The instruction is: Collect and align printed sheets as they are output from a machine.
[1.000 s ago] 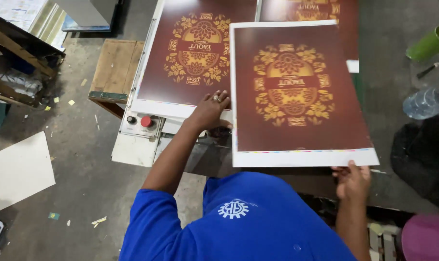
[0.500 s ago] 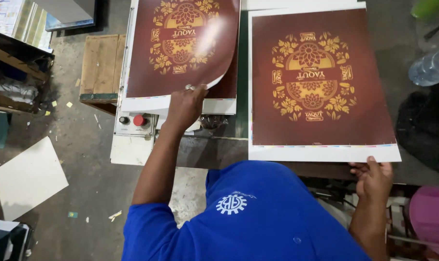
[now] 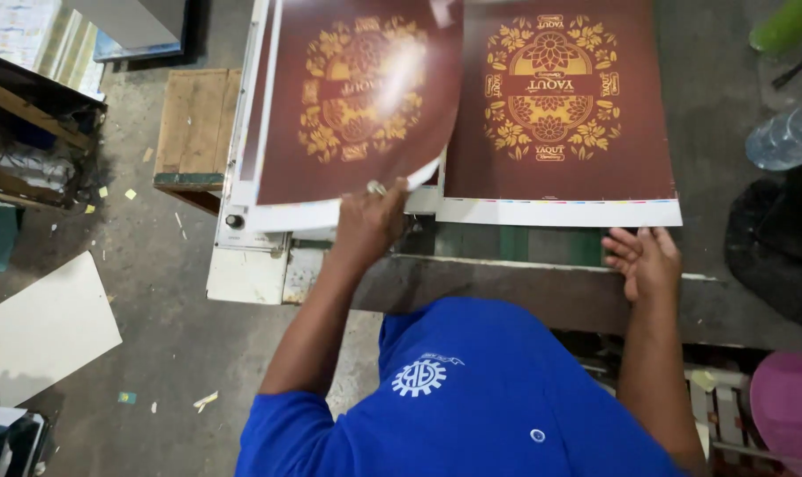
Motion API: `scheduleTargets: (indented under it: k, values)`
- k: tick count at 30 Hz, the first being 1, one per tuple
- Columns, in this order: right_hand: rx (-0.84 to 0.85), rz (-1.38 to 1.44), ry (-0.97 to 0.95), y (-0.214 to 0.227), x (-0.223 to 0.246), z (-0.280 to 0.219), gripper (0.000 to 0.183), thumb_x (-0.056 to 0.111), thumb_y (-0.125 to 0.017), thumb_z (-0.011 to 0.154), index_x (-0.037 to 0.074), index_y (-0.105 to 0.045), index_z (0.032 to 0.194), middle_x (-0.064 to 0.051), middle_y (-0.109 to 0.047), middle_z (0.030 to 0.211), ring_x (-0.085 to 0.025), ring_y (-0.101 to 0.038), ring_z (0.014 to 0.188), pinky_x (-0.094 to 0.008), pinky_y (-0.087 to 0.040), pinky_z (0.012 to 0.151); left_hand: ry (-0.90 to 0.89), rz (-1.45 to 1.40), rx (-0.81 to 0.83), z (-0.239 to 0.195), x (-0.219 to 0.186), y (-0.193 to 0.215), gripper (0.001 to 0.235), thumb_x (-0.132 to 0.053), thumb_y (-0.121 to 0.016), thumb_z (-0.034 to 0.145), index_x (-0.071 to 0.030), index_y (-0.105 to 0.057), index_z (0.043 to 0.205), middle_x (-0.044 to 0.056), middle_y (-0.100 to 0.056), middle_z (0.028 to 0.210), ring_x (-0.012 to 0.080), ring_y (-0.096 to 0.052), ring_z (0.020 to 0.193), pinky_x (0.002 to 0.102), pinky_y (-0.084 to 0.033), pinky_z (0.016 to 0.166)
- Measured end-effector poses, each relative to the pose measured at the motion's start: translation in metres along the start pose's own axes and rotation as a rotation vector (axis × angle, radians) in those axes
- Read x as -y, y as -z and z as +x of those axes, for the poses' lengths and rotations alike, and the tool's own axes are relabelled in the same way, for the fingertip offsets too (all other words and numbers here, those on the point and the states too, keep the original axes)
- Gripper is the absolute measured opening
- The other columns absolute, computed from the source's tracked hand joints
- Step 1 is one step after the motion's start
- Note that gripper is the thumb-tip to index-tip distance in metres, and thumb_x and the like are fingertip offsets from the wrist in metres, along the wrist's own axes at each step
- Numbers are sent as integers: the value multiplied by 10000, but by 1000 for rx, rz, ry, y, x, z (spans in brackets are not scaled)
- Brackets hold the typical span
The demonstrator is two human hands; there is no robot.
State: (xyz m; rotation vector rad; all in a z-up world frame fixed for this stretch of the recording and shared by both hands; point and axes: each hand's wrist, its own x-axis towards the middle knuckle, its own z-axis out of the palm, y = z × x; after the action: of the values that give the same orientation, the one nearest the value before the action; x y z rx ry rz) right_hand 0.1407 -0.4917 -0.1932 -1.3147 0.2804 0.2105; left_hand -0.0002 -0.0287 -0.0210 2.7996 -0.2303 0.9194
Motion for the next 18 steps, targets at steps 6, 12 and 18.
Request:
scheduleTargets:
  k: [6, 12, 18]
  values:
    - [81, -258, -137, -53, -7, -54, 562, 294, -556, 1037, 32, -472, 1527, -137, -745, 1112, -211, -731, 858, -334, -561, 647, -137, -316, -23, -6, -59, -18, 174, -192, -710, 973, -37, -657, 1032, 146, -704, 841, 300, -699, 694, 431, -532, 591]
    - [668, -65, -236, -74, -77, -63, 413, 282, -635, 1068, -82, -628, 1265, -147, -761, 1002, -223, -701, 729, -307, -519, 591, -240, -493, 217, -9, -114, -65, 323, -339, -758, 905, -33, -656, 896, 158, -681, 751, 351, -695, 702, 481, -540, 628]
    - [267, 7, 35, -57, -38, -64, 247, 214, -578, 1061, 18, -584, 1211, -108, -723, 929, -185, -706, 734, -301, -535, 567, -94, -583, 313, 21, -71, -40, 129, -267, -702, 814, -161, -764, 855, 125, -746, 786, 350, -714, 701, 484, -536, 583]
